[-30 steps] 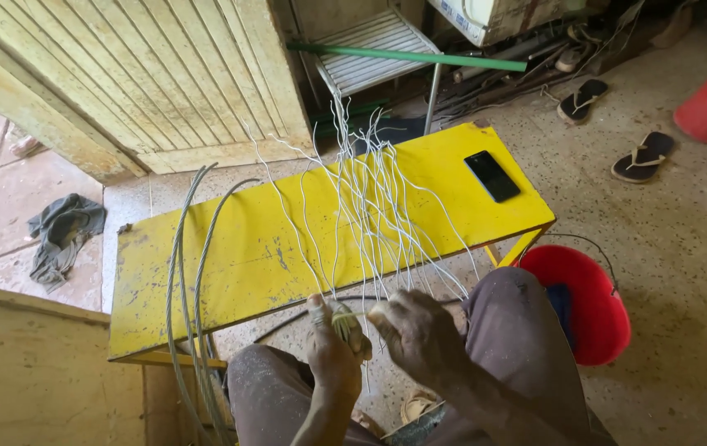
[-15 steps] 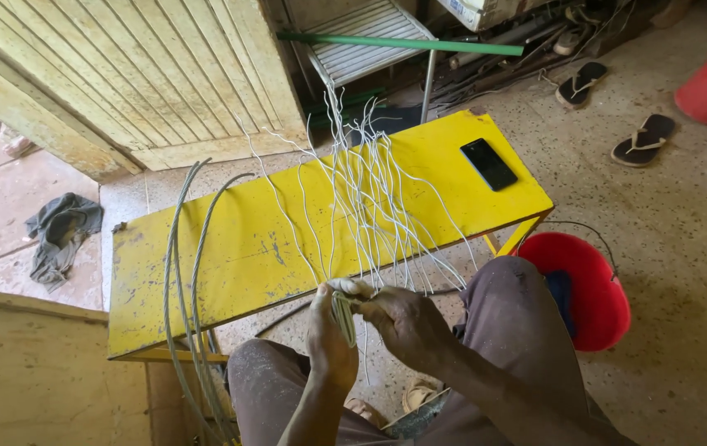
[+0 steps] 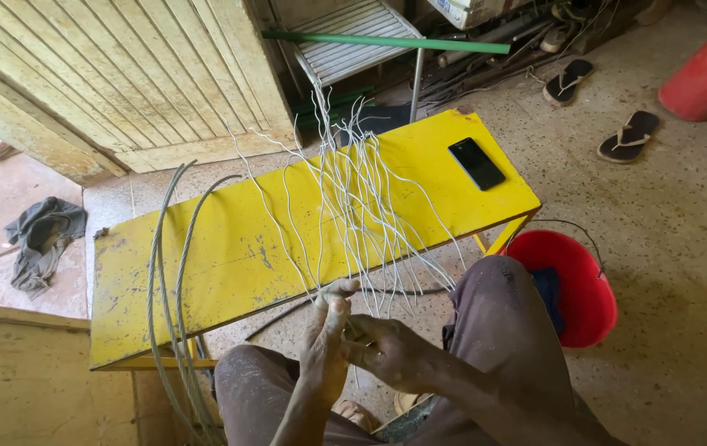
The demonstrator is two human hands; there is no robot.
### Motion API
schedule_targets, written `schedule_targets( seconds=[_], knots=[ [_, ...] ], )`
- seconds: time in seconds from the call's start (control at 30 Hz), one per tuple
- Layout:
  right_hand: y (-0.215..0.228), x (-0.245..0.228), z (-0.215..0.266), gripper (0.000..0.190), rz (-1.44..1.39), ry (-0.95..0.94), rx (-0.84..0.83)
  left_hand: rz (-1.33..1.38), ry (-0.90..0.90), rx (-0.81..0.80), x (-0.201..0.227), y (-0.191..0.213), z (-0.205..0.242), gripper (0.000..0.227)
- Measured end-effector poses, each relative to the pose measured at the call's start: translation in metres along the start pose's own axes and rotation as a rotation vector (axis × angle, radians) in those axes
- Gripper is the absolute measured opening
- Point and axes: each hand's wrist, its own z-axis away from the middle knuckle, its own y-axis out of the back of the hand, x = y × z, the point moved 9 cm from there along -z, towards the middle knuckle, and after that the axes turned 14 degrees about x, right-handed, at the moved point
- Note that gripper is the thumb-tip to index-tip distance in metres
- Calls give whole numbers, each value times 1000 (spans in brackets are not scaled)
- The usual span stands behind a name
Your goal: The person sits at a yellow table and strips the white insulation from multiple wires by hand. They pull the insulation off the metal core and place the stripped wires on the table surface.
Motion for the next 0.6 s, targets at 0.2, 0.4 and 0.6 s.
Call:
schedule_targets(
  seconds=[0.2, 0.4, 0.6],
  knots=[
    [13, 1, 3, 57, 178, 109, 175, -297, 78, 37, -1, 4, 3, 46],
    [33, -10, 15, 41, 206, 346, 306, -673, -288, 12, 14, 7, -12, 33],
    [48, 21, 13, 29, 232, 443, 439, -719, -322, 104, 17, -22, -21, 17]
  ],
)
